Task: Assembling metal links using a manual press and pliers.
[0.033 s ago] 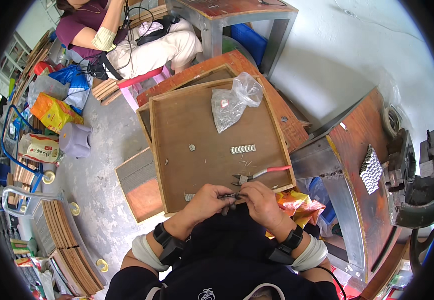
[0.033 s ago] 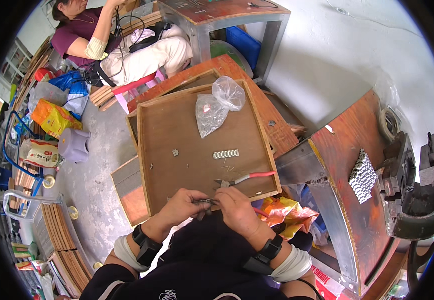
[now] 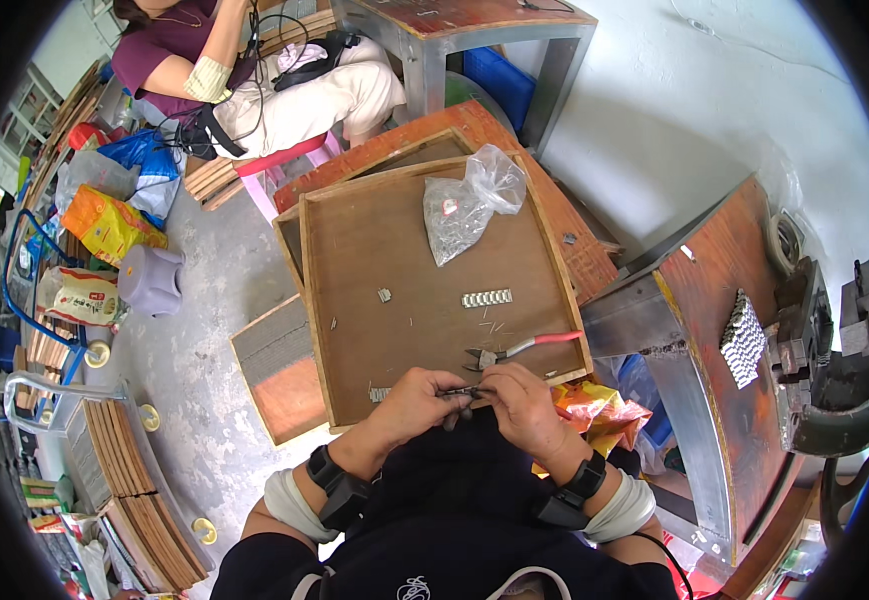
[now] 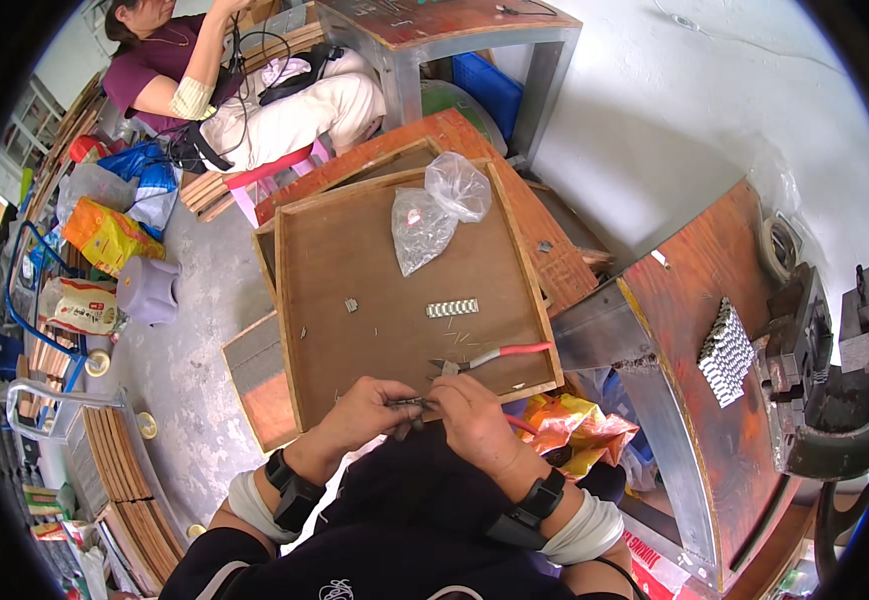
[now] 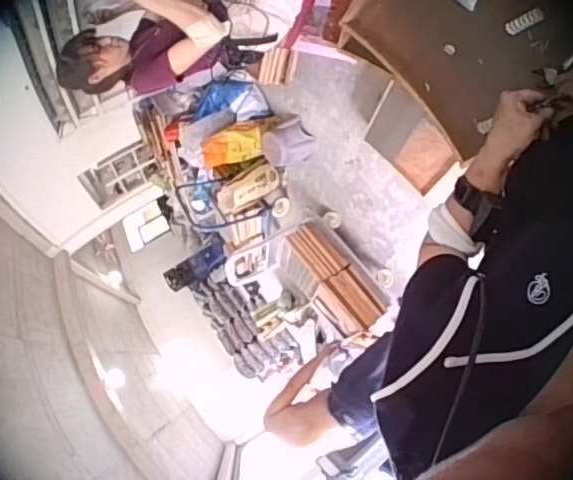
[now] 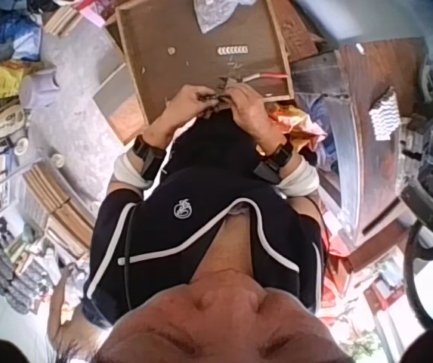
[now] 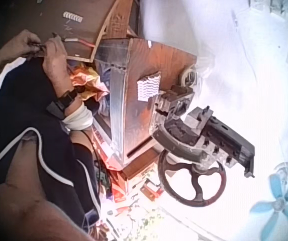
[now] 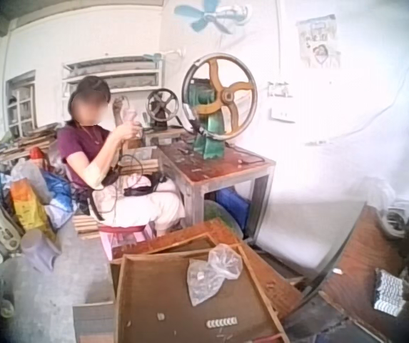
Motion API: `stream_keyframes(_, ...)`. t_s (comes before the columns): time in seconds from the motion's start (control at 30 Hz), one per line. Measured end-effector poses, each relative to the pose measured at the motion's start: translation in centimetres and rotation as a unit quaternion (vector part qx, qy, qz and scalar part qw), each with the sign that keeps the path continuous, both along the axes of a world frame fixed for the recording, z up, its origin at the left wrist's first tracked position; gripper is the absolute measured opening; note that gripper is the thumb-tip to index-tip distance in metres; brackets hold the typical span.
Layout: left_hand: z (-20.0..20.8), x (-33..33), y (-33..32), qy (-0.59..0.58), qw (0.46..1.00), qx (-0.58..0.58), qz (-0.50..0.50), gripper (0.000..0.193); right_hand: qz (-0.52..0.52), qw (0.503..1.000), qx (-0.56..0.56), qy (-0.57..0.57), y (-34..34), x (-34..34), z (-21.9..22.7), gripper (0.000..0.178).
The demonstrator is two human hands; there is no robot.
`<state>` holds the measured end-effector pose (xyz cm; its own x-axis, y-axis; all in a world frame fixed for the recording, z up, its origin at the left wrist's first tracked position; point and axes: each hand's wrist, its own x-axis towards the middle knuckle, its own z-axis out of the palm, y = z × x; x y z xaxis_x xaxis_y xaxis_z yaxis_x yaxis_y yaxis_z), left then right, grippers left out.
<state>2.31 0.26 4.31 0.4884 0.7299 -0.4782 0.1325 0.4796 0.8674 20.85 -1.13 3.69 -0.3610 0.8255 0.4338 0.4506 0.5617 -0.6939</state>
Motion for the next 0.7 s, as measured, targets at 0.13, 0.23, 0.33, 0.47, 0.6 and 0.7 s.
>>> stream_keyframes(0.13,-0.2,0.3,0.0,0.006,1.000,-0.001,0.007,0.013,-0.009,1.000,-0.008,0.004,0.0,-0.1,-0.3,0.016)
stream_keyframes(0.23,-0.4,0.7,-0.2,0.011,0.999,0.029,0.031,0.012,-0.014,1.000,-0.005,0.008,0.0,0.0,-0.2,0.016)
stream_keyframes(0.33,-1.3,0.7,-0.4,0.031,0.996,0.074,0.027,0.010,-0.016,1.000,0.000,0.007,0.0,-0.1,-0.1,0.016)
stream_keyframes(0.47,-1.3,1.0,-0.5,0.029,0.996,0.070,0.051,0.011,-0.018,1.000,0.010,0.012,0.1,-0.3,0.1,0.016)
stream_keyframes(0.6,-1.4,1.0,-0.5,0.045,0.993,0.100,0.047,0.011,-0.025,0.999,0.009,0.025,-0.1,-0.3,0.0,0.016)
stream_keyframes(0.7,-1.5,1.0,-0.6,0.053,0.987,0.147,0.040,0.011,-0.026,0.998,-0.017,0.050,-0.2,-0.3,-0.1,0.016)
